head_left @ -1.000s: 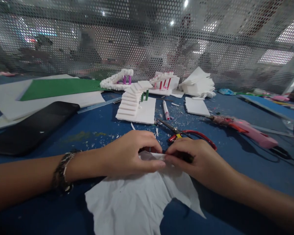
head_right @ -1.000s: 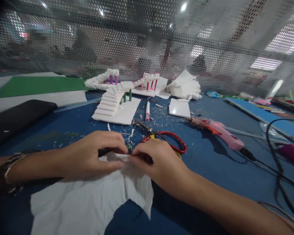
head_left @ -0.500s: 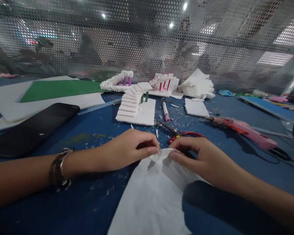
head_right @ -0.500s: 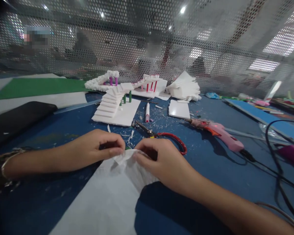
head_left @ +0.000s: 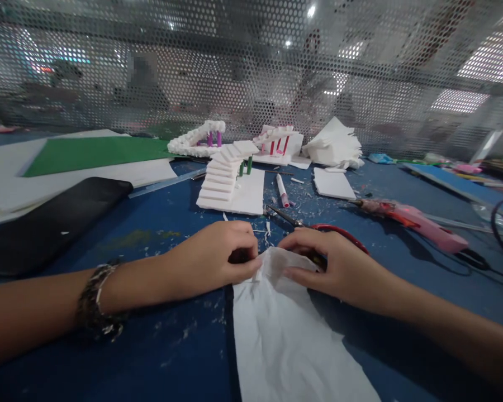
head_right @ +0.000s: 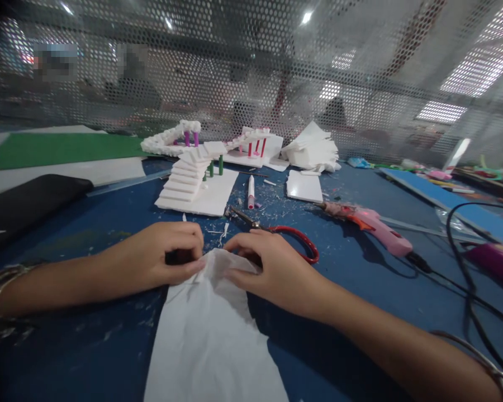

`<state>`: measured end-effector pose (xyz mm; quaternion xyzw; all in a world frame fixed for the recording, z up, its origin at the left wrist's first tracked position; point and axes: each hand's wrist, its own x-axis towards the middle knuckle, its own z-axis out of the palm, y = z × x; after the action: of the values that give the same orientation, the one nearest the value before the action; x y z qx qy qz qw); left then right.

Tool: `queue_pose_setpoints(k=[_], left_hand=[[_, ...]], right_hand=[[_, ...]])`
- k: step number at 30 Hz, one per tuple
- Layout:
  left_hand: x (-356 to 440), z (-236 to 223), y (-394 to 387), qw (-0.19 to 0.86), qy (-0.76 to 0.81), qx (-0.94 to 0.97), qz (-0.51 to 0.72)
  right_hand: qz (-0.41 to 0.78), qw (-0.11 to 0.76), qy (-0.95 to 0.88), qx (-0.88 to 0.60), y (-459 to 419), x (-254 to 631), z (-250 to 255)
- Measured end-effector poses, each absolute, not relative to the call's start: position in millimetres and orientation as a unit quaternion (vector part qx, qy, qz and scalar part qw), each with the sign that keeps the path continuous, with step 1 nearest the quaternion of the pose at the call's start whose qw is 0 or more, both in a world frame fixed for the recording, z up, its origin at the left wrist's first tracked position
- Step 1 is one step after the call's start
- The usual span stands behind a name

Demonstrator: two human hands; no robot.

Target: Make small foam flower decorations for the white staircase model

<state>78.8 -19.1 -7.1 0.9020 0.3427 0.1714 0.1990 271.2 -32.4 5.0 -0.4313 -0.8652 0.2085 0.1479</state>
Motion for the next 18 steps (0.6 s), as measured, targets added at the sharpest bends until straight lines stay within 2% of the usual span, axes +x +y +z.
queue_pose_setpoints(k=[12, 18], left_hand=[[71, -13, -17, 0.144, 0.328, 0.917, 0.174], [66, -12, -18, 0.166, 0.315, 0.921, 0.158]], right_hand=[[0.229, 0.167, -0.855, -0.435, -26, 277, 0], [0.221, 0.182, -0.879, -0.382, -22, 281, 0]])
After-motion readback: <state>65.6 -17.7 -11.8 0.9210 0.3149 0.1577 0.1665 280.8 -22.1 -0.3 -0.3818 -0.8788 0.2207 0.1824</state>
